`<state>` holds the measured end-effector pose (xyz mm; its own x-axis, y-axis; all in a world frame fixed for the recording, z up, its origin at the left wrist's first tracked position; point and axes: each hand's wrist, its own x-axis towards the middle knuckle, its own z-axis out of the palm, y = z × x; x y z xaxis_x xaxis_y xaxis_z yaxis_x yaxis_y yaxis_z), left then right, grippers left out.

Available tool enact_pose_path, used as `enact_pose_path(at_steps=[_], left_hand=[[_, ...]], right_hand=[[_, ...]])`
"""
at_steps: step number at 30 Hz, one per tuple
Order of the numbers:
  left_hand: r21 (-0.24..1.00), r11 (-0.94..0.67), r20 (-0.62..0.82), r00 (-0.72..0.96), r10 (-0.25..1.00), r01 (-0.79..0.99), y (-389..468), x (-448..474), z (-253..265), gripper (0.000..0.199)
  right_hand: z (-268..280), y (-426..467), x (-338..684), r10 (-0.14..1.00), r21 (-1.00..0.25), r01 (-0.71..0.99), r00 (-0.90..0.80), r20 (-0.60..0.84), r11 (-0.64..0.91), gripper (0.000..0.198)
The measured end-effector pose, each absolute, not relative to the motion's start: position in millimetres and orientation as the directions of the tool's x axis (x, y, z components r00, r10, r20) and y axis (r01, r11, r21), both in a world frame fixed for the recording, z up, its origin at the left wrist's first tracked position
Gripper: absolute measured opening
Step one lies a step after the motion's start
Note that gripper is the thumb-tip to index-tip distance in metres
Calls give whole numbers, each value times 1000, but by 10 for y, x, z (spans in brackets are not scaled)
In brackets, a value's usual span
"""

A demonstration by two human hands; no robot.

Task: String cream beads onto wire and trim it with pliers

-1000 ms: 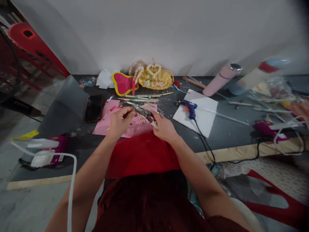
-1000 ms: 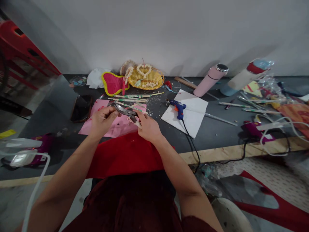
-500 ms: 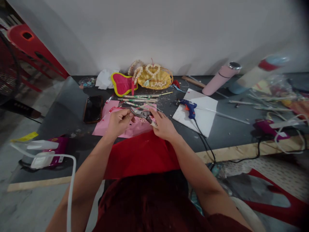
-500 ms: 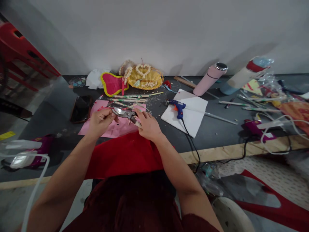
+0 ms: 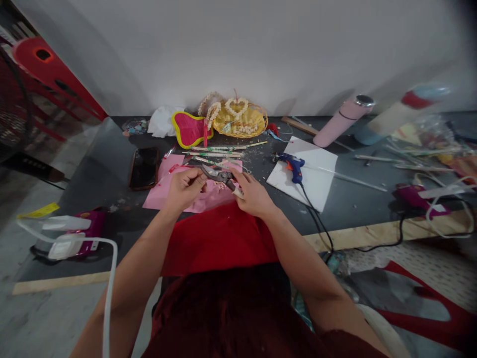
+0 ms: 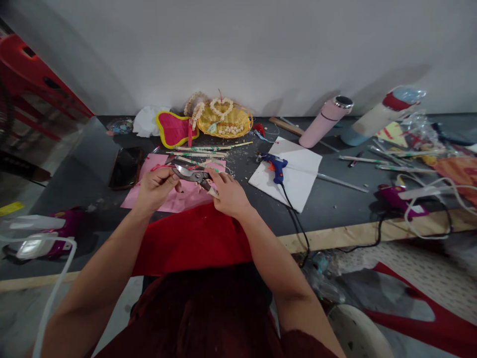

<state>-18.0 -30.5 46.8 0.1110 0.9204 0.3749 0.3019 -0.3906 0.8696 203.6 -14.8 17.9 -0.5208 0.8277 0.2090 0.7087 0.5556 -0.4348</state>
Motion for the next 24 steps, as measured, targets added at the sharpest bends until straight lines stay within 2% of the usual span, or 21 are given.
enact_pose_path(at_steps=[10, 17, 21, 24], left_hand=[[839, -411, 415, 69, 907, 357, -303, -171, 485, 27], [767, -402, 456, 17, 890, 500, -328, -118, 451, 16], [719, -407, 473, 32, 880, 564, -347, -124, 460, 21], [742, -401, 428, 82, 900, 536, -347, -154, 479, 25]], right_hand=[[291, -262, 1959, 876, -379, 790, -450, 175, 482, 63], [269, -241, 1972, 883, -400, 790, -444, 150, 465, 69], [259, -213, 1994, 865, -390, 775, -479, 151, 497, 77], [247, -191, 2017, 842, -373, 759, -518, 151, 534, 79]])
